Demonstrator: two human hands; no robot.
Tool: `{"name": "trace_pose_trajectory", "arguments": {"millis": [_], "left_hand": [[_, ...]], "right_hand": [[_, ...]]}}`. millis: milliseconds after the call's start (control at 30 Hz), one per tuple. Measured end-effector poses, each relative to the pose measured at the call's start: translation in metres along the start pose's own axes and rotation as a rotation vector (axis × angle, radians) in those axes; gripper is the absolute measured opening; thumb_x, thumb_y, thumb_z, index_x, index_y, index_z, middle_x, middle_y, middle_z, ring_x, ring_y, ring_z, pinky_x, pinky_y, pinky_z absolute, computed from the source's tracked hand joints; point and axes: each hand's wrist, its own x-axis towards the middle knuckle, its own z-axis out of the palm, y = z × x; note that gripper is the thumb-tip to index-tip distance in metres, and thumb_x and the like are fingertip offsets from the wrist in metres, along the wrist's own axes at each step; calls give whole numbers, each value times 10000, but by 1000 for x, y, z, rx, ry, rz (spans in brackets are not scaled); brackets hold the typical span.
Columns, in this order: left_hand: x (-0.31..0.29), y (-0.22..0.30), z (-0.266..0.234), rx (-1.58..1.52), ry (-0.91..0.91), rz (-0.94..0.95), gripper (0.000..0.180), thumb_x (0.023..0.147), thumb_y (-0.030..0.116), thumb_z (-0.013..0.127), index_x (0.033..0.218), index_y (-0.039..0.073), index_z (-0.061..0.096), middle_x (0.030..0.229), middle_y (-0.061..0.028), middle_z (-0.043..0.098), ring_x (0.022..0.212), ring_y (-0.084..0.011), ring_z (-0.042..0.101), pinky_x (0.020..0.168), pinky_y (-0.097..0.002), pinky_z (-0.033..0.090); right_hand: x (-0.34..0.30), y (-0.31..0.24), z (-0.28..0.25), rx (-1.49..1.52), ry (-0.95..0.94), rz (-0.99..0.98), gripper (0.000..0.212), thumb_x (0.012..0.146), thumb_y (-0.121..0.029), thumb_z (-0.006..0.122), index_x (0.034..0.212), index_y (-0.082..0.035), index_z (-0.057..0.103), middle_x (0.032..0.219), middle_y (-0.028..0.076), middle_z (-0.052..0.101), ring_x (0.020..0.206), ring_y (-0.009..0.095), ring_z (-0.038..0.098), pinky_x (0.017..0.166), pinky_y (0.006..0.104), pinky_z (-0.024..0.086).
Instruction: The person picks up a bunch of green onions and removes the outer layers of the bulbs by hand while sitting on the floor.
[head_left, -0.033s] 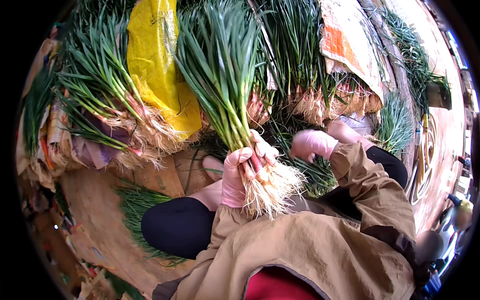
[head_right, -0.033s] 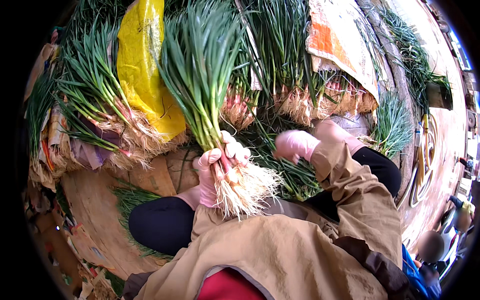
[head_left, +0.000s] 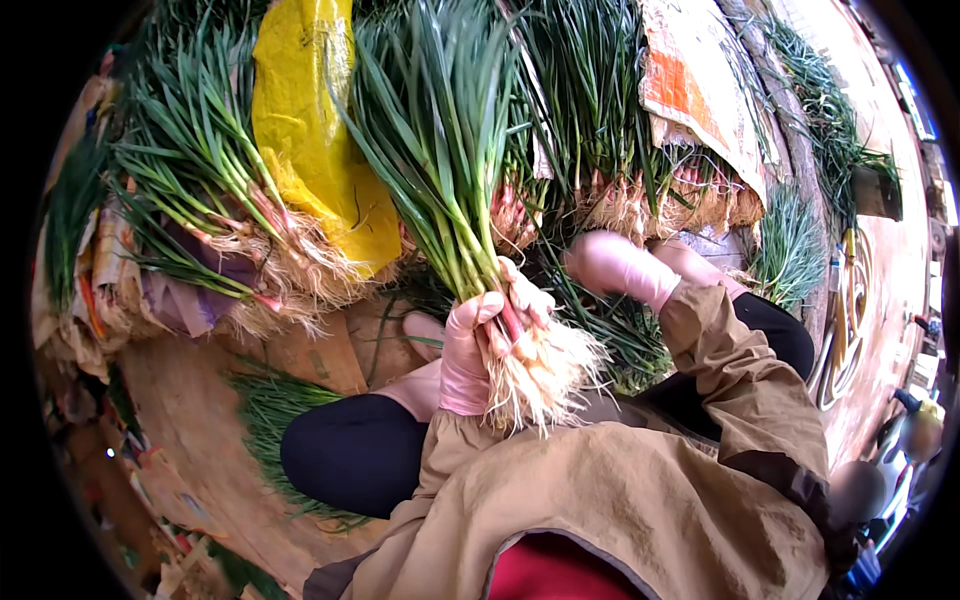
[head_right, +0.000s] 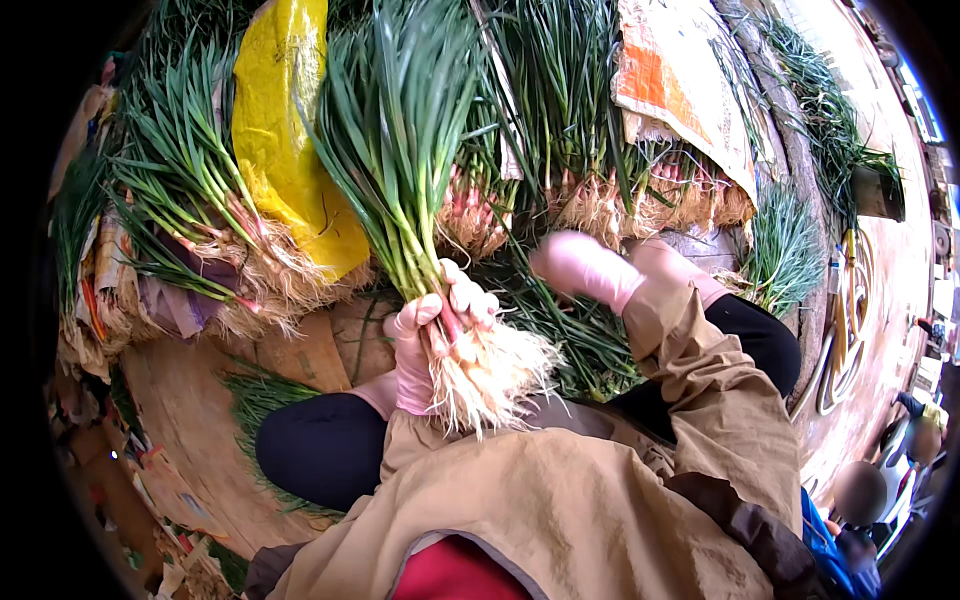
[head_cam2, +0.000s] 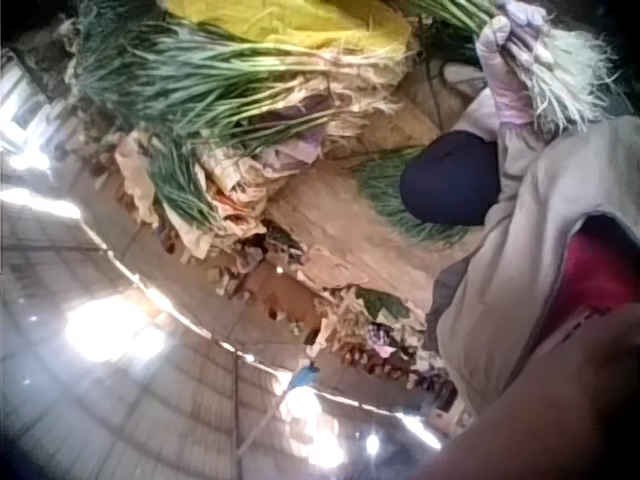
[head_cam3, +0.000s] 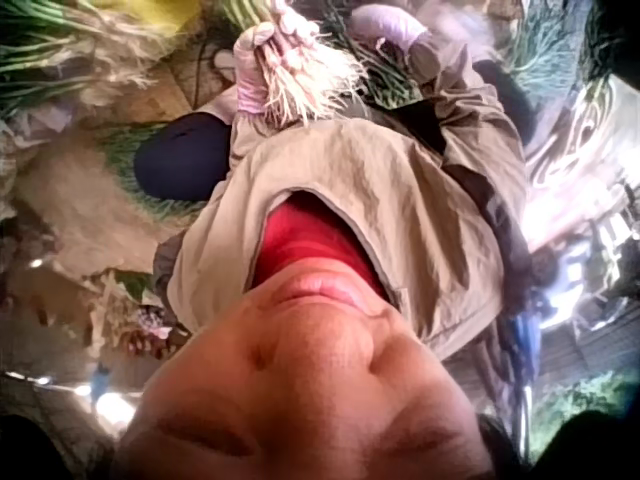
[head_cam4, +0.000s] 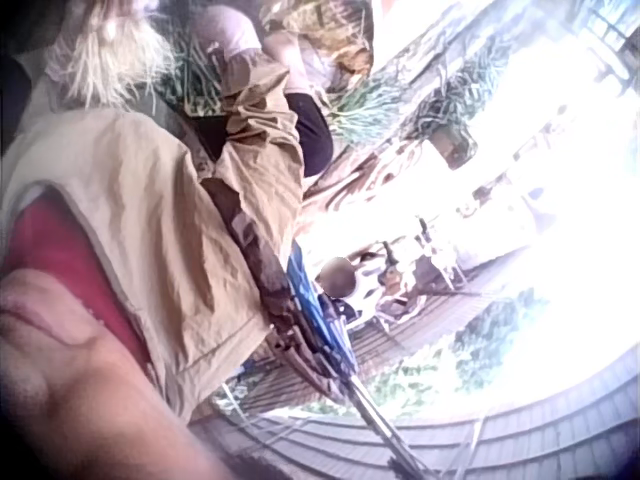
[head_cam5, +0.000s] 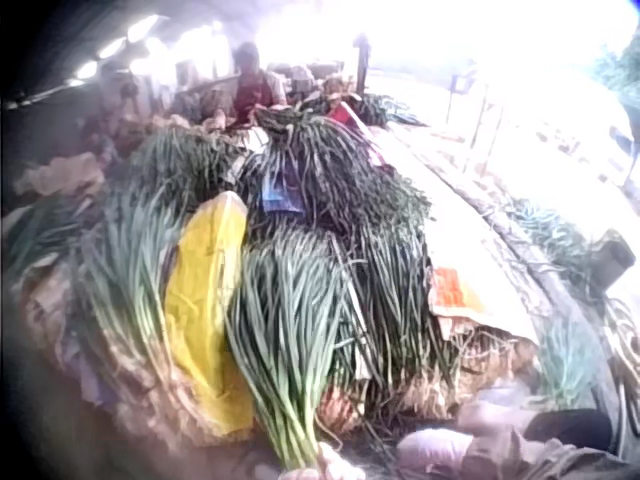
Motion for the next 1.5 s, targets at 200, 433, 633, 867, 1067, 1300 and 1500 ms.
{"name": "trace_pose_trajectory", "arguments": {"millis": [200, 433, 633, 867, 1067, 1300, 1500], "left_hand": [[24, -19, -21, 50, 101, -84, 283, 809, 98, 573, 1079, 34, 516, 912, -111, 596, 868, -244, 576, 785, -362, 489], [13, -7, -19, 260, 308, -41, 359, 842, 110, 530, 1181, -5, 517, 1215, -193, 565, 1032, -286, 584, 875, -410, 475], [16, -2, -10, 535, 470, -305, 201, 856, 211, 602, 750, 40, 604, 592, -25, 575, 453, -78, 489, 389, -187, 344], [19, -10, -19, 311, 387, -197, 252, 876, 161, 567, 1048, -19, 605, 830, -113, 649, 728, -212, 636, 674, -327, 535], [14, -6, -14, 86, 224, -204, 462, 840, 117, 552, 1274, -13, 461, 968, -110, 604, 833, -227, 573, 804, -369, 493], [5, 0, 7, -25, 35, -181, 490, 790, 201, 623, 1207, 11, 450, 885, -86, 569, 814, -203, 541, 818, -354, 435], [6, -2, -5, -71, 92, -115, 387, 791, 134, 633, 1134, 5, 508, 849, -103, 586, 824, -225, 572, 832, -369, 454]], "right_hand": [[90, 34, -58, 165, 386, 526, 536, 966, -440, 430, 748, -13, 670, 803, 145, 673, 726, 301, 638, 754, 413, 506], [15, -29, -53, 696, 190, 230, 183, 921, -240, 588, 955, -76, 659, 686, -41, 546, 562, 33, 483, 486, 201, 408], [-48, -61, 24, 54, 522, -237, 127, 881, -186, 566, 887, -60, 584, 737, 156, 603, 645, 327, 625, 589, 387, 485], [-32, -50, 55, 1319, 259, 49, 158, 950, -180, 520, 885, -35, 525, 665, 8, 527, 499, 70, 452, 422, 219, 387], [2, 44, 39, 317, 556, -112, 273, 926, -279, 515, 861, -38, 626, 714, 11, 576, 618, 153, 528, 595, 300, 446], [42, 18, -20, -265, 490, 131, 347, 957, -321, 483, 959, -12, 639, 907, 156, 671, 809, 309, 640, 747, 362, 520], [56, -3, -78, 405, 483, 107, 304, 903, -301, 582, 1031, -36, 658, 857, 86, 669, 770, 170, 614, 756, 329, 504]]}}
